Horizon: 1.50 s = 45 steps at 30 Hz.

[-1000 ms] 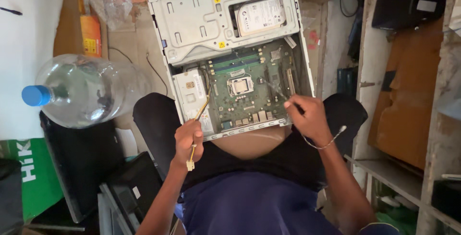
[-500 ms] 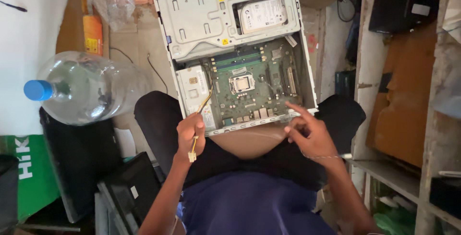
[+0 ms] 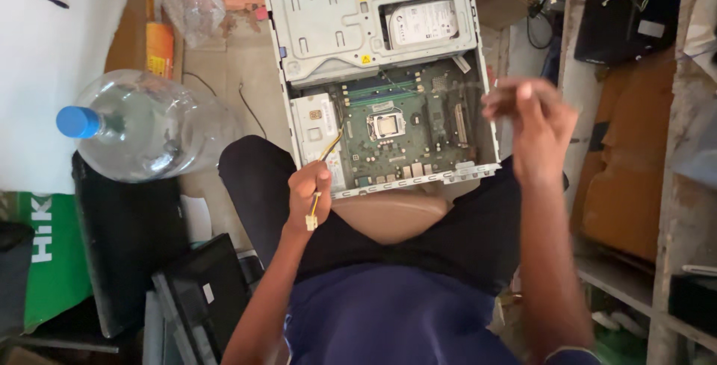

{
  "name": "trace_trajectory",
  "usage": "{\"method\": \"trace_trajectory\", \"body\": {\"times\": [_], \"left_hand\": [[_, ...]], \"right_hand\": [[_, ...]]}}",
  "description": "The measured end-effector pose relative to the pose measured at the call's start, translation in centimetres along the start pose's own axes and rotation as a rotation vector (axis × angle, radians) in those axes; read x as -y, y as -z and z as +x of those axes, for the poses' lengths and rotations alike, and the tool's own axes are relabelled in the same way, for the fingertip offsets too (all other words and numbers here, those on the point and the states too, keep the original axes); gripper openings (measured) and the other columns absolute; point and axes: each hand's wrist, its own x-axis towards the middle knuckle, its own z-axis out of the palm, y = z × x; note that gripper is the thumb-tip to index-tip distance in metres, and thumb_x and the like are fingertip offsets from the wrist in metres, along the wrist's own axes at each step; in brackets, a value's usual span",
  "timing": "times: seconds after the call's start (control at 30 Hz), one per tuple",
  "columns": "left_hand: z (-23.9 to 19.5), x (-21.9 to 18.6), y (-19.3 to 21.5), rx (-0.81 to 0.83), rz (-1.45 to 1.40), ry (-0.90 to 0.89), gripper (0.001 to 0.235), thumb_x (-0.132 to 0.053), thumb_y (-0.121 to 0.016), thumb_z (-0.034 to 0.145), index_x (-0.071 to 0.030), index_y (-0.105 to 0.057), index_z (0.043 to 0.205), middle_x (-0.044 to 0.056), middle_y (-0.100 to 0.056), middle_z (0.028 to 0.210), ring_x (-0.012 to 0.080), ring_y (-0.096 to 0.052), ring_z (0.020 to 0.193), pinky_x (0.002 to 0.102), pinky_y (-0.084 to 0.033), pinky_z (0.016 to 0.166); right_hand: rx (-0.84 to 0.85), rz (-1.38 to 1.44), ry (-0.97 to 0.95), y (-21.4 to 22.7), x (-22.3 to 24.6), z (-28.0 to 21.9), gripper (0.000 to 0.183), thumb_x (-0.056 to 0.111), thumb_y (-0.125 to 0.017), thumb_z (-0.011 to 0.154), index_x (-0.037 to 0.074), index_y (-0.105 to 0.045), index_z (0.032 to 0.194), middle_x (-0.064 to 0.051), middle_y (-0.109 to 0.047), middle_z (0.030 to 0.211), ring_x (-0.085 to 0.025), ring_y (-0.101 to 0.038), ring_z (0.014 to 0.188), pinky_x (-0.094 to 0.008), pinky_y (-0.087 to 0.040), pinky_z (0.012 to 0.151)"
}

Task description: The person uses a screwdriver to remove screws from the side of a desktop computer case. They then disconnect internal cables and remove the power supply unit from the case.

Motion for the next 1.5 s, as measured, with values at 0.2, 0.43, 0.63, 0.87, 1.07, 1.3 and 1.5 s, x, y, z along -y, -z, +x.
{"method": "trace_trajectory", "body": {"times": [0.2, 0.43, 0.63, 0.87, 1.07, 1.3, 1.5], "left_hand": [[-0.1, 0.0, 0.0, -0.011, 0.034, 0.009, 0.036, -0.011, -0.051, 0.107, 0.0, -0.045, 0.073, 0.014, -0.042, 0.066, 0.0331, -0.048, 0.058, 0.043, -0.038, 0.057], [-0.1, 0.1, 0.0, 0.006, 0.071, 0.019, 0.038, -0.015, -0.05, 0.108, 0.0, -0.047, 0.074, 0.016, -0.045, 0.067, 0.0354, -0.051, 0.059, 0.045, -0.041, 0.058], [-0.1, 0.1, 0.0, 0.009, 0.069, 0.052, 0.038, -0.016, -0.05, 0.109, 0.001, -0.048, 0.075, 0.017, -0.046, 0.067, 0.0363, -0.052, 0.059, 0.045, -0.042, 0.058], [0.3, -0.2, 0.1, 0.003, 0.057, 0.026, 0.036, -0.015, -0.05, 0.108, 0.001, -0.05, 0.076, 0.016, -0.047, 0.067, 0.0361, -0.053, 0.06, 0.045, -0.042, 0.058], [0.4, -0.2, -0.1, -0.001, 0.055, 0.007, 0.036, -0.012, -0.051, 0.107, 0.002, -0.047, 0.074, 0.016, -0.046, 0.066, 0.036, -0.051, 0.06, 0.046, -0.041, 0.058], [0.1, 0.1, -0.2, -0.01, 0.011, 0.009, 0.034, -0.008, -0.053, 0.106, 0.002, -0.046, 0.074, 0.015, -0.045, 0.066, 0.0336, -0.05, 0.058, 0.044, -0.04, 0.057], [0.2, -0.3, -0.2, -0.013, 0.026, 0.05, 0.028, -0.007, -0.056, 0.104, 0.002, -0.05, 0.078, 0.014, -0.047, 0.067, 0.0316, -0.051, 0.057, 0.042, -0.041, 0.055]], "right_hand": [[0.201, -0.48, 0.268, 0.1, 1.7, 10.8, 0.018, 0.004, -0.06, 0.122, -0.006, -0.072, 0.113, -0.011, -0.069, 0.089, -0.015, -0.067, 0.073, -0.031, -0.054, 0.071], [0.273, -0.12, 0.127, 0.2, -0.6, 18.6, 0.008, 0.002, -0.06, 0.116, -0.001, -0.066, 0.119, -0.008, -0.07, 0.104, -0.019, -0.072, 0.093, -0.034, -0.062, 0.082], [0.196, -0.033, 0.003, 2.5, -3.8, 21.0, 0.012, 0.007, -0.063, 0.114, 0.0, -0.065, 0.123, -0.009, -0.071, 0.108, -0.021, -0.072, 0.095, -0.036, -0.062, 0.084], [-0.087, 0.084, -0.43, 4.5, -6.8, 19.2, 0.018, 0.01, -0.062, 0.106, 0.0, -0.066, 0.12, -0.01, -0.073, 0.099, -0.021, -0.073, 0.083, -0.036, -0.062, 0.075], [-0.133, 0.181, -0.489, 5.6, -10.7, 16.9, 0.029, 0.008, -0.063, 0.1, -0.003, -0.059, 0.127, -0.021, -0.071, 0.117, -0.028, -0.074, 0.099, -0.04, -0.065, 0.086], [-0.195, 0.072, -0.461, 5.9, -12.2, 12.4, 0.041, 0.007, -0.066, 0.094, -0.003, -0.057, 0.133, -0.019, -0.071, 0.118, -0.028, -0.075, 0.104, -0.038, -0.065, 0.091], [-0.279, -0.481, 0.013, 4.2, -9.9, 4.7, 0.016, 0.005, -0.065, 0.102, 0.001, -0.071, 0.117, -0.007, -0.073, 0.109, -0.014, -0.069, 0.097, -0.028, -0.057, 0.084]]}}
